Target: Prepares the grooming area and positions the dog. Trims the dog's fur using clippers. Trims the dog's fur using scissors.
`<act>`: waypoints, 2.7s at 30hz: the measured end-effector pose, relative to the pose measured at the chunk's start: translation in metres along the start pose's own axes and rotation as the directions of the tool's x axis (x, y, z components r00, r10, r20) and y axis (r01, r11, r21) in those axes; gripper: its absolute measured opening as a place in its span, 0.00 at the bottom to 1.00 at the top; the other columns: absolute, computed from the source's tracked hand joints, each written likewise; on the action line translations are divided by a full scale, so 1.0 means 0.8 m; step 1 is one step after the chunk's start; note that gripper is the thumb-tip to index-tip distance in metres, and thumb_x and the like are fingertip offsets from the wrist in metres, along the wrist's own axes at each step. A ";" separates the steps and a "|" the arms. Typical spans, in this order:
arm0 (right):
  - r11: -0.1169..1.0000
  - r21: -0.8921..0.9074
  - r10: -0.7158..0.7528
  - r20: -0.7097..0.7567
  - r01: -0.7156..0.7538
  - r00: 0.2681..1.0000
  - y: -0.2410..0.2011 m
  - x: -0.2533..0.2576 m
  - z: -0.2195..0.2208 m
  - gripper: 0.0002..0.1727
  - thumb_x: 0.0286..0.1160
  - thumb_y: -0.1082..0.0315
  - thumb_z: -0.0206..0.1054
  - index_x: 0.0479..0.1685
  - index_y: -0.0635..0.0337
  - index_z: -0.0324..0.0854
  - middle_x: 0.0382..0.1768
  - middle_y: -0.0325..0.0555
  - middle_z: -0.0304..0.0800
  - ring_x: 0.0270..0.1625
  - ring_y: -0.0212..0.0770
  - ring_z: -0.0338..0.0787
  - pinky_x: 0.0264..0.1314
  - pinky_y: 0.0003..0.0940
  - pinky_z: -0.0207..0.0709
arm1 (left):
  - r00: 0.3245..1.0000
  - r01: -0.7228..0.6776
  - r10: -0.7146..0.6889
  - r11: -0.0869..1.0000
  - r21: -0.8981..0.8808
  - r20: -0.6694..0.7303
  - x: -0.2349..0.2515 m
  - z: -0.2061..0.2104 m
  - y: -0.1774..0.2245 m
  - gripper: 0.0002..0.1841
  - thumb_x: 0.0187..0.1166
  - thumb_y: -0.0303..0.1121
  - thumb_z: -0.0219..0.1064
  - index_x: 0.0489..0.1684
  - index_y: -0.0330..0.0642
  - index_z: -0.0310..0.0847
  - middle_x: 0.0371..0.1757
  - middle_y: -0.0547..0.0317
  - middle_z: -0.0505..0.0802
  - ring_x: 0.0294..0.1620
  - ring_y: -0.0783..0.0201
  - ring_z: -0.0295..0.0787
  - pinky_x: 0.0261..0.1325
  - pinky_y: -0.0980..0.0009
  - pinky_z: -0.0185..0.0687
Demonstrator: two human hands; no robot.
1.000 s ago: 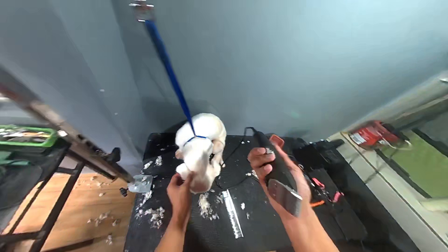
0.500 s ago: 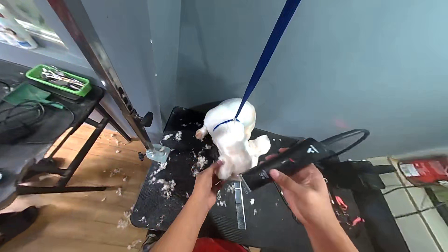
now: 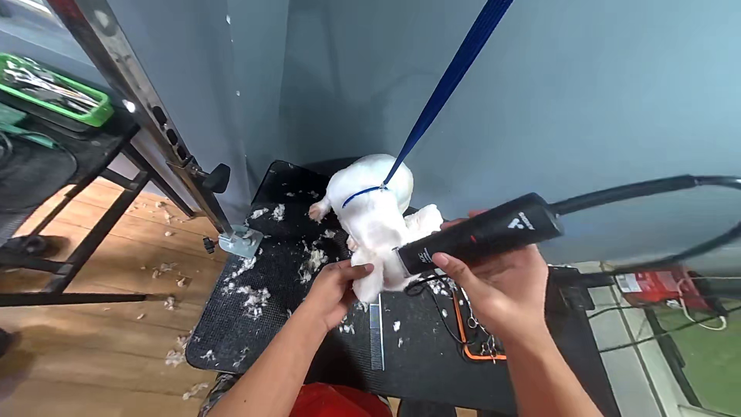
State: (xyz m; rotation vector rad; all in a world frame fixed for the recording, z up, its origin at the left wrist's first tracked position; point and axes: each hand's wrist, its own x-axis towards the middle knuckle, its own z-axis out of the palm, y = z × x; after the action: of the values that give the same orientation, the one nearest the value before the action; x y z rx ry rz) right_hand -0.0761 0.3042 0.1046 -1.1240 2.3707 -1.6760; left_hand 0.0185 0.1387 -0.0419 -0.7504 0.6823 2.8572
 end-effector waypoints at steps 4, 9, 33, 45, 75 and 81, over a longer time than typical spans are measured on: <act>0.995 -0.098 -0.013 0.052 0.018 0.999 0.008 0.009 0.020 0.41 0.58 0.73 0.84 0.73 0.59 0.66 0.59 0.48 0.92 0.58 0.47 0.95 0.59 0.43 0.94 | 0.998 -0.038 0.040 0.998 0.059 -0.043 0.002 -0.015 0.004 0.08 0.82 0.25 0.66 0.50 0.29 0.85 0.44 0.44 0.93 0.42 0.57 0.92 0.50 0.61 0.90; 0.983 -0.182 -0.003 0.155 0.032 0.988 0.022 0.014 0.045 0.39 0.58 0.70 0.84 0.73 0.60 0.69 0.59 0.46 0.92 0.58 0.44 0.95 0.59 0.42 0.95 | 0.991 -0.118 0.126 0.983 0.144 -0.053 0.002 -0.025 0.011 0.07 0.82 0.27 0.67 0.46 0.31 0.87 0.39 0.47 0.93 0.36 0.60 0.90 0.45 0.64 0.88; 0.978 0.203 -0.095 0.265 0.041 0.960 0.026 -0.012 0.054 0.33 0.60 0.67 0.86 0.69 0.50 0.78 0.56 0.50 0.94 0.55 0.53 0.95 0.57 0.49 0.94 | 0.992 -0.123 0.125 0.988 0.092 -0.024 0.015 -0.039 0.034 0.05 0.76 0.25 0.71 0.39 0.31 0.88 0.37 0.49 0.93 0.35 0.62 0.90 0.45 0.65 0.89; 0.992 -0.015 -0.120 0.096 0.122 0.988 0.062 0.008 0.073 0.36 0.56 0.70 0.86 0.69 0.57 0.75 0.58 0.46 0.93 0.58 0.48 0.94 0.58 0.46 0.94 | 0.986 -0.089 0.068 0.987 -0.133 -0.151 0.006 -0.042 0.040 0.11 0.83 0.24 0.59 0.51 0.28 0.86 0.45 0.40 0.93 0.42 0.51 0.94 0.50 0.52 0.93; 0.985 -0.167 -0.006 0.173 0.036 0.985 0.020 0.054 0.057 0.37 0.55 0.69 0.86 0.69 0.54 0.72 0.55 0.44 0.93 0.53 0.46 0.96 0.51 0.42 0.96 | 0.995 -0.012 0.008 0.999 -0.041 -0.100 0.014 -0.040 0.004 0.08 0.69 0.17 0.74 0.43 0.28 0.85 0.37 0.45 0.93 0.36 0.59 0.91 0.45 0.64 0.90; 0.955 -0.294 0.047 0.258 0.032 0.965 0.022 0.060 0.074 0.36 0.55 0.66 0.85 0.68 0.55 0.74 0.52 0.41 0.95 0.51 0.41 0.97 0.50 0.40 0.97 | 0.993 0.051 -0.059 0.995 0.081 0.104 0.024 -0.058 -0.001 0.17 0.64 0.12 0.74 0.53 0.30 0.86 0.42 0.50 0.94 0.42 0.63 0.91 0.51 0.66 0.88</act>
State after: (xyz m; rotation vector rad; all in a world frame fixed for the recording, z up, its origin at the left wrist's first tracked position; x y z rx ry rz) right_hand -0.0966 0.2317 0.0824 -1.2816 2.4963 -1.1053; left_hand 0.0225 0.1186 -0.0874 -0.5913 0.7412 2.7797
